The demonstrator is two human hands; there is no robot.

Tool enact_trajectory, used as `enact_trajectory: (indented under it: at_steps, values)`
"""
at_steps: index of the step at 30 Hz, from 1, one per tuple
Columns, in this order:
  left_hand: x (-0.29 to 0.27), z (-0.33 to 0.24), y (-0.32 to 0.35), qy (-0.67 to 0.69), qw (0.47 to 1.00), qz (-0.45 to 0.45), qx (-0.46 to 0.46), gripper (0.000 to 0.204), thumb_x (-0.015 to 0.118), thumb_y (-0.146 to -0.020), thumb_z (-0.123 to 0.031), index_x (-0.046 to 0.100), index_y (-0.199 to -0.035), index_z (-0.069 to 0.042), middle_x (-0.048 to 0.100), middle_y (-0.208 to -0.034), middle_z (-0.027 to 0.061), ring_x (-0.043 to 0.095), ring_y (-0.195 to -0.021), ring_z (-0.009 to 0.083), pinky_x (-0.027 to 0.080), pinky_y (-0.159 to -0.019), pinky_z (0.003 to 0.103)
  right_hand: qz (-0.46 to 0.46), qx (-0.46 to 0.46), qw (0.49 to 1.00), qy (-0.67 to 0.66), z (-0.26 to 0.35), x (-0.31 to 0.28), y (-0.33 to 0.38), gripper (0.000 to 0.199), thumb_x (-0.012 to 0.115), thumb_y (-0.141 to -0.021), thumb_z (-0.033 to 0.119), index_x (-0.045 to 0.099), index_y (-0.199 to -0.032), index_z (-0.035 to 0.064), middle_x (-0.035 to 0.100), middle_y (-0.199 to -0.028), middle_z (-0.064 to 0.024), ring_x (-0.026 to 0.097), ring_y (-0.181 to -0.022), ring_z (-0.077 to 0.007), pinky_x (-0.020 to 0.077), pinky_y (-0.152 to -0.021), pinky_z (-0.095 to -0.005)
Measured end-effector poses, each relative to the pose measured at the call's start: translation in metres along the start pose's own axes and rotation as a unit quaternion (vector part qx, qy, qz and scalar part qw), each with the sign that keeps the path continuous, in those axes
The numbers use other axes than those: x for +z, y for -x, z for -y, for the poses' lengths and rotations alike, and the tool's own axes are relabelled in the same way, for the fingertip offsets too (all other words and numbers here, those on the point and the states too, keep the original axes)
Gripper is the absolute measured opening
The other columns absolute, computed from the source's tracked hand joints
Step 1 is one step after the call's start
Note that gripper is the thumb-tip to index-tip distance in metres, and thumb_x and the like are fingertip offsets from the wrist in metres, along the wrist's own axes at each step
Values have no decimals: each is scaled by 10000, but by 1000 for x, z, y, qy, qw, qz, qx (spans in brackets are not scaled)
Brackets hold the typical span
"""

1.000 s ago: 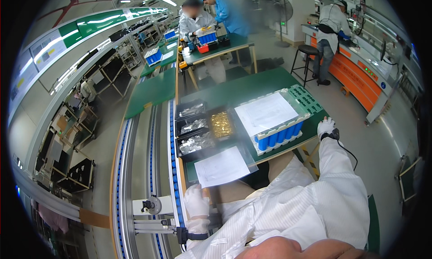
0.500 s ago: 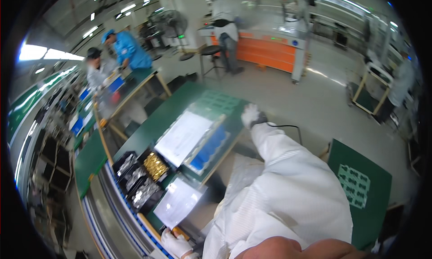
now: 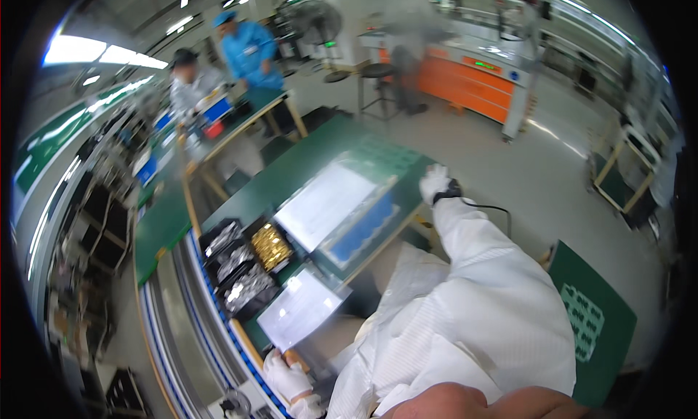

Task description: The recorder is assembling small electronic components or battery cells on a workstation in a cleanroom environment.

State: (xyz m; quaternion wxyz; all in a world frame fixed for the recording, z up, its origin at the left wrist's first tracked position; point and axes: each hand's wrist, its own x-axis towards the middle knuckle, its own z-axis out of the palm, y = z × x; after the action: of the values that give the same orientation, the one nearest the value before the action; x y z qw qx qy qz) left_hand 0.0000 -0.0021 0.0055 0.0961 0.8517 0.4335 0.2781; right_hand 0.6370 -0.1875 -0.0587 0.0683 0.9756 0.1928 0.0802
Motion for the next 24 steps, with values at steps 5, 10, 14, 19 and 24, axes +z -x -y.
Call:
enact_trajectory:
  at_steps: [5,10,14,19,24]
  values:
    - [3,-1,0,-9,1000,-20,-16,302,664,-815,-17,653,-1115,13,654,-1134,191,578,-1107,386,460,-994,459,11,83,989,-121,16,-5,0,590,419,-992,383,452,-1484,59,387,-1529,-144,348,-1398,-342,309,-1156,-505]
    - [5,1,0,-15,999,-33,-15,306,673,-810,-27,654,-1113,9,657,-1156,182,576,-1122,385,455,-1003,474,2,86,986,-144,17,-12,-1,596,472,-978,375,444,-1494,80,371,-1554,-126,336,-1412,-346,358,-1134,-498]
    - [7,2,2,-5,999,-38,-38,298,688,-804,-51,667,-1096,0,658,-1163,182,569,-1146,382,441,-1022,478,-2,76,988,-137,17,-18,4,590,476,-974,376,452,-1488,87,387,-1533,-122,356,-1392,-341,368,-1114,-519]
    - [5,1,4,-4,999,-36,-31,330,704,-796,-78,660,-1118,-18,653,-1170,164,562,-1159,371,425,-1023,485,-51,74,988,-127,10,-6,6,548,517,-940,387,534,-1387,70,465,-1418,-129,403,-1318,-345,397,-1054,-532]
    - [2,3,5,-3,999,-28,-39,337,704,-799,-95,660,-1127,-32,647,-1182,150,561,-1165,361,413,-1023,487,-16,60,989,-137,7,-4,7,552,523,-951,364,523,-1390,29,433,-1471,-166,387,-1347,-376,363,-1114,-523]
